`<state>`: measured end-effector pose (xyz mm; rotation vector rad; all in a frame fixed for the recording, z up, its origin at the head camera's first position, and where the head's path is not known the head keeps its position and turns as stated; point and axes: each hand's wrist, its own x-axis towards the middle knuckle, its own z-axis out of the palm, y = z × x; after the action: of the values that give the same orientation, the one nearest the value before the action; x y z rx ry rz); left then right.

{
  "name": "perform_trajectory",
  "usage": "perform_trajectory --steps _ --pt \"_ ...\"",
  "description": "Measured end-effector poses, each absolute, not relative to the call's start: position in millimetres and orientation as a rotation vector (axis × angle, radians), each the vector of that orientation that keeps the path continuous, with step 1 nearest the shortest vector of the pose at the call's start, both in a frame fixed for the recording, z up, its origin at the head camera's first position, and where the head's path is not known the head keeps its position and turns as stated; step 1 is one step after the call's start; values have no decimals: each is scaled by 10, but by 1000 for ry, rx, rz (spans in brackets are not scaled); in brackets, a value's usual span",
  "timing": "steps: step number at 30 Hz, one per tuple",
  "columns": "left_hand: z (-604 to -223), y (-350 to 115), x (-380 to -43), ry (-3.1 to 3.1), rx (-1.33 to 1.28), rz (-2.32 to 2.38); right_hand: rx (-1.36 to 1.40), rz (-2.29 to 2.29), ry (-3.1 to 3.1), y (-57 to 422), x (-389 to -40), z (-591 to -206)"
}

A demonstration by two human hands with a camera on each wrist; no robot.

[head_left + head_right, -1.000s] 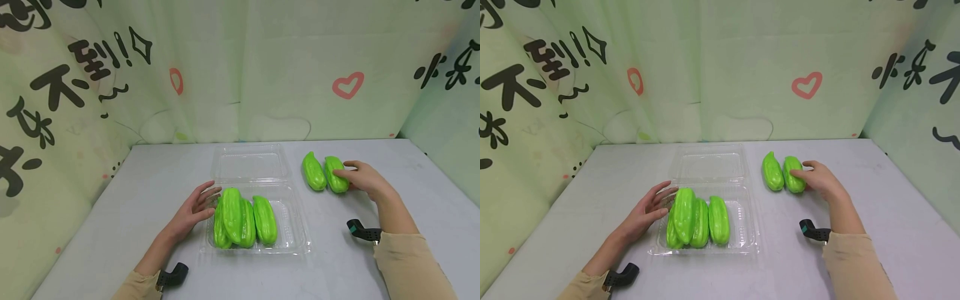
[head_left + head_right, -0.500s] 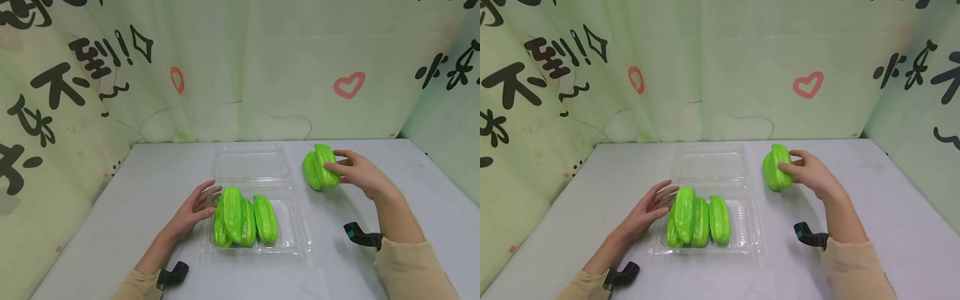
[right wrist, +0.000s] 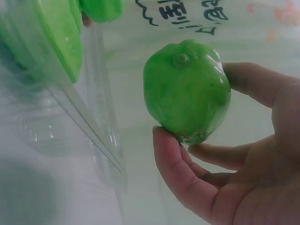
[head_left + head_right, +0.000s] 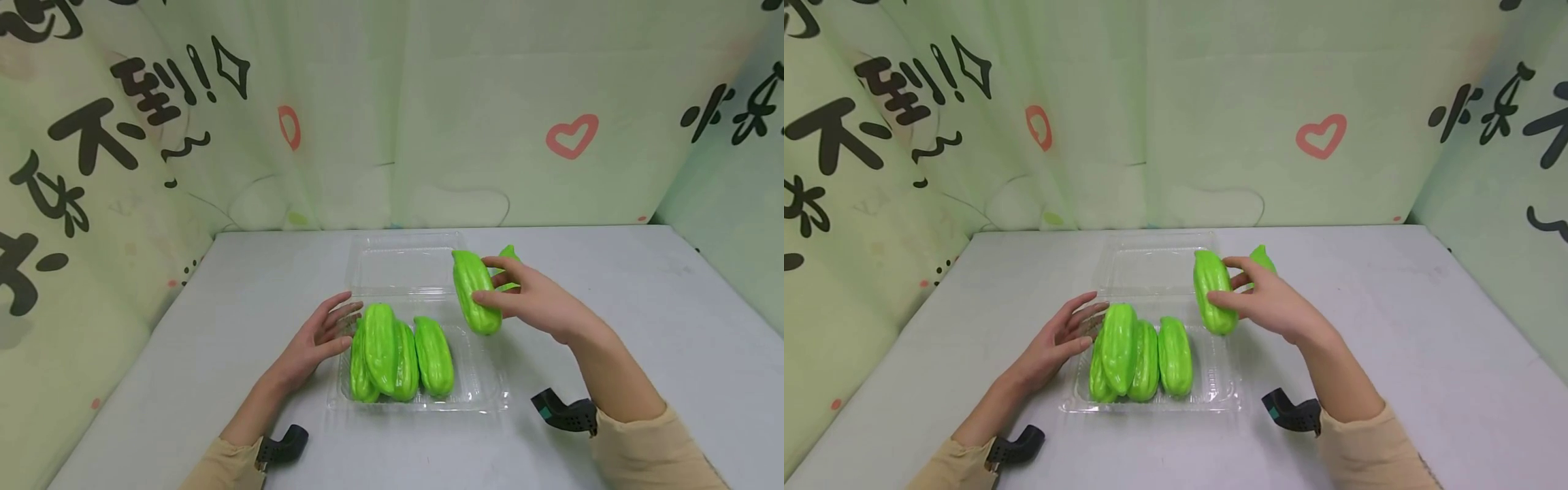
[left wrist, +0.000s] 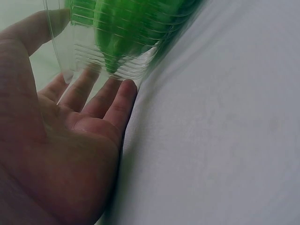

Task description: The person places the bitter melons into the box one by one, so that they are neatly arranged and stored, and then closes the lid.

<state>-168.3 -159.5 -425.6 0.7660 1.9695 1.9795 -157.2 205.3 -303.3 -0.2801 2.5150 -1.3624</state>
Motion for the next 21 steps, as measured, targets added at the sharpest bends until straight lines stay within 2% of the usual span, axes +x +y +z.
perform_trajectory --steps 21 --pt "-4259 -1599 -1687 1970 778 1979 -398 -1320 2377 1447 -1363 -3305"
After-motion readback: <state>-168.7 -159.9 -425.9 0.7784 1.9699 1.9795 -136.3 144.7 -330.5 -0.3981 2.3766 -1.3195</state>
